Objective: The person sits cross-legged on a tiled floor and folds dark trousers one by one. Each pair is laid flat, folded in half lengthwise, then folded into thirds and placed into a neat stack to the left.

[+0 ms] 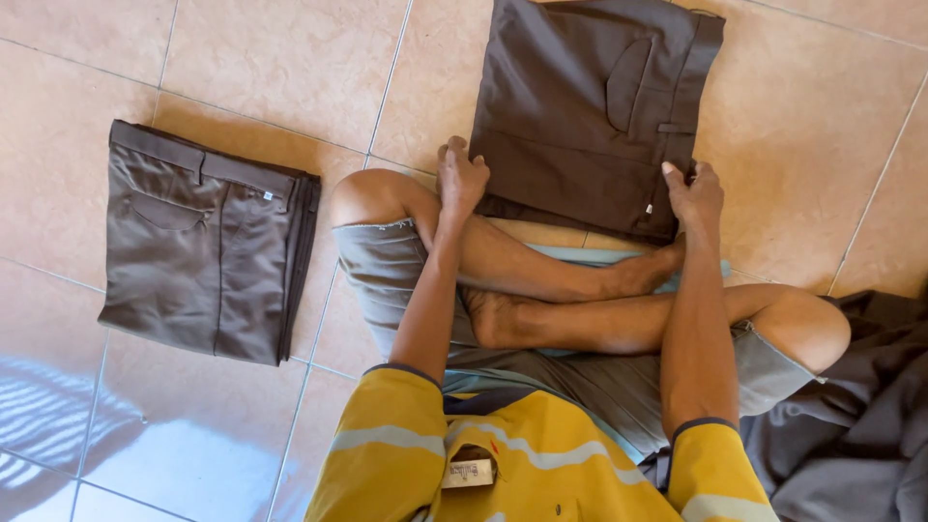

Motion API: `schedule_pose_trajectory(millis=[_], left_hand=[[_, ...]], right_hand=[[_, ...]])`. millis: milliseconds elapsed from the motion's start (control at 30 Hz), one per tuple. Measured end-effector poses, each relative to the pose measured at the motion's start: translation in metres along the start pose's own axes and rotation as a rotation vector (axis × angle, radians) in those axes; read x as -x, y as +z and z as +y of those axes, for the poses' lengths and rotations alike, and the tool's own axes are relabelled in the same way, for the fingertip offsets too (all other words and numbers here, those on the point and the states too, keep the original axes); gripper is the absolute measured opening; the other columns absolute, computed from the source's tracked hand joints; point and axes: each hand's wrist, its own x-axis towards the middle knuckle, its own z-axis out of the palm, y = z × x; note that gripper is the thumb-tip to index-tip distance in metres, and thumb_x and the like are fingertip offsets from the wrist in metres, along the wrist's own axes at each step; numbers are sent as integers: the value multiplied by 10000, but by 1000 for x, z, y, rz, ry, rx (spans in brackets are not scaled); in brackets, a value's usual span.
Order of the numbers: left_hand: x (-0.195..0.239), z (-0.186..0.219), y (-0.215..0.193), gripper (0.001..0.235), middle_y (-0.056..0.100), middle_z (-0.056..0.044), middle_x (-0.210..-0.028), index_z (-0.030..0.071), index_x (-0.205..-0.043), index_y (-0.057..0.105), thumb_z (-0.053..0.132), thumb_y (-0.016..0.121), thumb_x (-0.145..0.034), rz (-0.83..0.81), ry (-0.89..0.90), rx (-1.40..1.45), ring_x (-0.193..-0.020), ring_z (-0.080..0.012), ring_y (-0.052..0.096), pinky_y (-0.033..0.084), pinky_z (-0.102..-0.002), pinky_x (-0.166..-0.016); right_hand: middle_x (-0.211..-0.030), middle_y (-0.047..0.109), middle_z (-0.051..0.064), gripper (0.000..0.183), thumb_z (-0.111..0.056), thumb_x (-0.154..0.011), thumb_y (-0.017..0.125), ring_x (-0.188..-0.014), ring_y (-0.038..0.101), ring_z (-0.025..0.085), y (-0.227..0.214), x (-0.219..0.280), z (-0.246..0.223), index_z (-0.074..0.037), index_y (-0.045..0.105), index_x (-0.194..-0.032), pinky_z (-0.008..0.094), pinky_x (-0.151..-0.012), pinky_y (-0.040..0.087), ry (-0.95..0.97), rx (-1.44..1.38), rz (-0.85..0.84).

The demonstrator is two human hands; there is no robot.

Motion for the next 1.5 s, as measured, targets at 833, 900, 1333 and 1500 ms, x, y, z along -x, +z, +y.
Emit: schedule_pose_trajectory(millis=[833,900,1333,1500], left_hand=[[13,-9,-5,305,655,-107,-908,154,-844,621,238,855,-667,-102,337,-600,-864,-366,702,528,-550,-797],[14,26,-53,341,634,-152,-1070,134,-870,772,313,876,-600,-378,120,-261,-995,-444,691,545,-583,-852],[-12,29,-11,637,579,-285,-1237,-26,-1288,416,201,807,-839,-218,-7,14,-1211,-489,595,527,-611,-979],[-14,25,-2,691,610,-297,-1185,-18,-1289,433,350,816,-847,-135,-30,110,-1190,-488,616,521,-588,-1008]], right_hand=[[-1327,497,193,436,-229,-1059,702,-1162,630,453,7,59,-73,-72,493,-1408,583,-937,579,-382,83,416],[-1197,600,286,631,-474,-1075,695,-1112,661,483,21,25,-27,52,486,-1355,603,-908,554,-146,8,204],[-1229,602,294,656,-459,-997,755,-1193,616,462,11,28,-50,75,564,-1326,541,-962,528,32,-123,118],[-1282,570,363,706,-481,-1032,703,-1233,571,527,4,43,-72,94,506,-1391,607,-1009,493,-5,-65,97]])
